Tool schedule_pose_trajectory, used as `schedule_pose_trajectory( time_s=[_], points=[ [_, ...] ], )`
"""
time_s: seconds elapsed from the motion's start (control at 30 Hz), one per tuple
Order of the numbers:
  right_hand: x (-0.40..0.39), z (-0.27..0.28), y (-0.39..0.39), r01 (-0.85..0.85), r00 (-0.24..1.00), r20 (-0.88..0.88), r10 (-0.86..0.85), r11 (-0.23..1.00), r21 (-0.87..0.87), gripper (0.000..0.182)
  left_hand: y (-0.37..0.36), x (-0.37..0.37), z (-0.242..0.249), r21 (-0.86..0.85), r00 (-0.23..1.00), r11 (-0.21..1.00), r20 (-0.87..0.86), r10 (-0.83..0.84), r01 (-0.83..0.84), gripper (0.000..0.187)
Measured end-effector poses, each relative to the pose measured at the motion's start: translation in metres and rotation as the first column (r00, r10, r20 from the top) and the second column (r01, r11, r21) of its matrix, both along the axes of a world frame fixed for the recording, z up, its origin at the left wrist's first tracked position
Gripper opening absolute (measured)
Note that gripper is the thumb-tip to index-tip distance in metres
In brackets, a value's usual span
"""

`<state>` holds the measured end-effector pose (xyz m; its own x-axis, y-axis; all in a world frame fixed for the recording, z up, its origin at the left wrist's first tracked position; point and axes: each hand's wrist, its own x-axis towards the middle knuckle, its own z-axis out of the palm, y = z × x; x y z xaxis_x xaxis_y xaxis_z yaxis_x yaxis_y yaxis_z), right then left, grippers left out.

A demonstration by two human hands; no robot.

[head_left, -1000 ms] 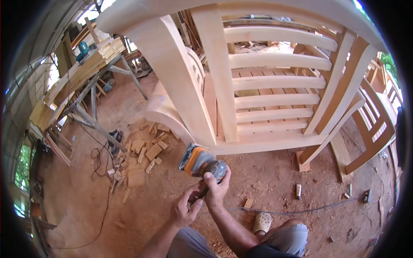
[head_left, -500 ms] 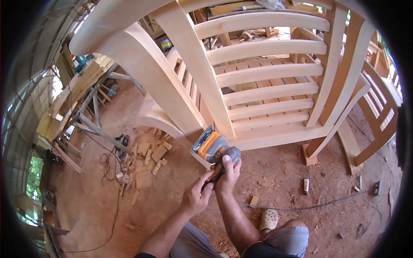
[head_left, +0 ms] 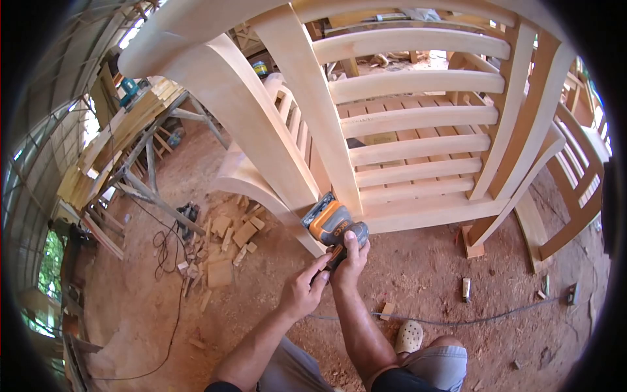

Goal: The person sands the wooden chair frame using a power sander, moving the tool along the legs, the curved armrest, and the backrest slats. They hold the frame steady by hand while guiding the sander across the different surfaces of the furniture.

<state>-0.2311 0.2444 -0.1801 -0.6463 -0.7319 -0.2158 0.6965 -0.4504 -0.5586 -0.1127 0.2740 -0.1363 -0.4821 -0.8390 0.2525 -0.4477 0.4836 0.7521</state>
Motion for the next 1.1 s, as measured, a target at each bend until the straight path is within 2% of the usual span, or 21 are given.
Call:
schedule_pose_trajectory(
  time_s=[0.07,0.17,0.3,0.53,0.63,0.67,0.8,0.9,0.93,1.1],
  points=[
    [-0.001,-0.002,-0.001,-0.003,1.000,0.006,0.003,1.000,-0.006,0.065,0.002,-0.001,-0.004,0.032,1.000,0.999,-0.024,0.013,-0.012,0.039],
    [0.001,0.003,-0.003,0.024,0.999,0.024,-0.024,1.000,-0.007,0.065,0.001,-0.001,-0.003,-0.151,1.000,0.988,-0.013,-0.016,0.013,0.039],
    [0.001,0.032,0.002,-0.003,0.999,-0.040,0.001,0.998,-0.059,0.064,0.004,0.001,0.019,-0.109,0.999,0.994,-0.051,-0.003,-0.003,0.040],
    [0.005,0.111,0.000,-0.019,0.989,-0.150,-0.012,0.979,-0.201,0.057,0.008,0.006,0.094,-0.120,0.991,0.992,-0.130,0.012,-0.028,0.042],
    [0.006,0.144,0.000,-0.025,0.988,-0.153,-0.009,0.976,-0.216,0.060,0.005,0.009,0.122,-0.220,0.994,0.975,-0.108,-0.006,-0.018,0.041],
    [0.006,0.154,0.002,-0.051,0.984,-0.178,0.009,0.971,-0.235,0.064,0.003,0.008,0.133,-0.331,0.995,0.943,-0.101,-0.012,-0.022,0.038],
    [0.007,0.199,0.001,-0.047,0.969,-0.248,-0.008,0.976,-0.215,0.069,0.001,0.014,0.168,-0.272,0.992,0.962,-0.129,-0.007,-0.028,0.039],
    [0.007,0.227,-0.002,-0.046,0.965,-0.261,-0.017,0.972,-0.232,0.070,0.000,0.012,0.190,-0.295,0.978,0.955,-0.209,-0.026,-0.037,0.039],
    [0.007,0.236,-0.004,-0.043,0.962,-0.270,-0.028,0.967,-0.253,0.070,-0.001,0.012,0.199,-0.353,0.980,0.935,-0.194,-0.040,-0.032,0.040],
    [0.006,0.267,-0.009,-0.018,0.967,-0.248,-0.065,0.948,-0.317,0.064,0.004,0.011,0.232,-0.385,0.983,0.922,-0.179,-0.042,-0.030,0.041]
  ],
)
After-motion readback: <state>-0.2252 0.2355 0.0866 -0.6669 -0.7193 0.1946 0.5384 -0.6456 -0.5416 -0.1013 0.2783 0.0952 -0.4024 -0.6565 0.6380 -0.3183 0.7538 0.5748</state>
